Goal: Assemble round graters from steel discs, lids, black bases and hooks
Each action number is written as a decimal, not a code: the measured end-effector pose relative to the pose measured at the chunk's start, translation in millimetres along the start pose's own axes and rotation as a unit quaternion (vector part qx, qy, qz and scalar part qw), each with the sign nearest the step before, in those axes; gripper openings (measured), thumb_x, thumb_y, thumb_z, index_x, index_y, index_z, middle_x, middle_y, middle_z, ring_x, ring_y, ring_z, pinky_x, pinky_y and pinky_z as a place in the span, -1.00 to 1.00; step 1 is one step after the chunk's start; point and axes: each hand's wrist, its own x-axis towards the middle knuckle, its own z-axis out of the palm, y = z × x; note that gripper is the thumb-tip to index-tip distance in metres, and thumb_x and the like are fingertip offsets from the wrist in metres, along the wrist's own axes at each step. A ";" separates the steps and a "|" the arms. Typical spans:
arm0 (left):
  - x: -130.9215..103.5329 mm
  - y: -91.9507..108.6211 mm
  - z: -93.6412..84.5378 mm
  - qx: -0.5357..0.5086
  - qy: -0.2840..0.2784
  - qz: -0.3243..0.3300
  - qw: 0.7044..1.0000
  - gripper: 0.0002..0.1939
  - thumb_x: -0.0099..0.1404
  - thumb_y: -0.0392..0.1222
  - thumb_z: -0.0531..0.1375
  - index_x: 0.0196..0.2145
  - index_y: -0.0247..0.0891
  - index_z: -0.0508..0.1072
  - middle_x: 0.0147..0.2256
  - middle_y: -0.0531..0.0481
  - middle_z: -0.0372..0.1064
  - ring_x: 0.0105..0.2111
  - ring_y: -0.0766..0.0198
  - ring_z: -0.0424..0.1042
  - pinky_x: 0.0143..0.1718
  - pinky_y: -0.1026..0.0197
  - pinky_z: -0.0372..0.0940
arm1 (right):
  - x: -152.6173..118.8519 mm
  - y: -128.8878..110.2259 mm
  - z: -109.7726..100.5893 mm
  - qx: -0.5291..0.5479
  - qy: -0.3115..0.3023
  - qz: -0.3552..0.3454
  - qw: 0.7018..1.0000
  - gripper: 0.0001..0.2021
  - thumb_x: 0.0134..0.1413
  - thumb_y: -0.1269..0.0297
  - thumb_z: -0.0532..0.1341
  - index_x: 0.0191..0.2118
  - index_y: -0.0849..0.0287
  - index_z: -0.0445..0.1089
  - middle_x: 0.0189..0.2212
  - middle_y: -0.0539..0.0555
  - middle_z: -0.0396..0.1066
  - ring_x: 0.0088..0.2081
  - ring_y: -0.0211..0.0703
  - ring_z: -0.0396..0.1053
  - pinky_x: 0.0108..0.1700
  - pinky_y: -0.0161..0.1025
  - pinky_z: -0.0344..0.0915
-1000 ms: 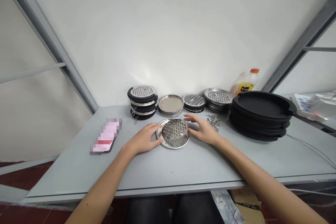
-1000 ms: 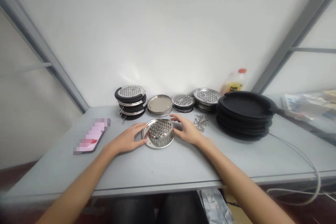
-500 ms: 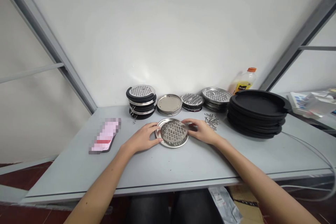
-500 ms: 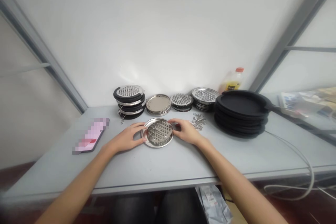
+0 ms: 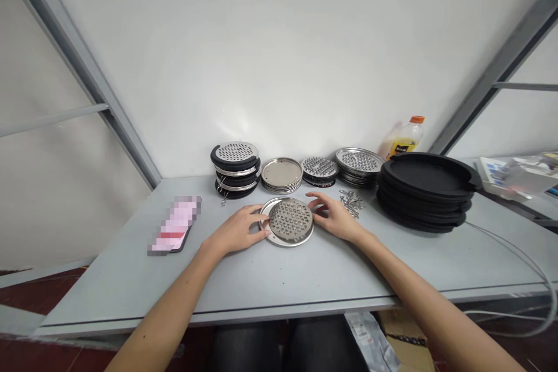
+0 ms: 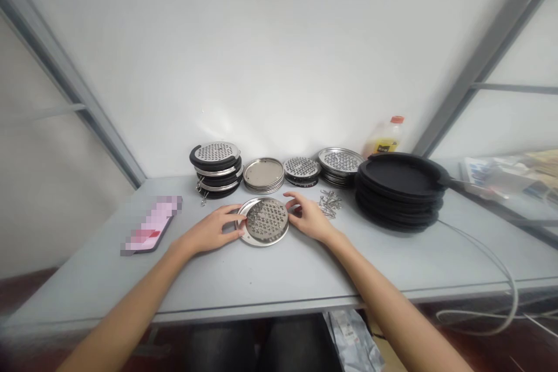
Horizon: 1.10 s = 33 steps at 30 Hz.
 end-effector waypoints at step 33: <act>-1.3 -0.3 1.3 0.030 -0.002 -0.013 0.999 -0.51 0.34 0.12 0.08 0.13 -0.12 0.37 0.24 -0.11 0.14 0.19 -0.02 0.19 0.18 -0.04 0.14 | 0.0 -14.3 -7.7 -0.112 -0.071 -0.084 0.988 -0.67 0.10 0.44 0.11 -0.07 0.10 0.50 -0.03 0.13 0.45 -0.03 0.00 0.41 0.06 -0.06 0.32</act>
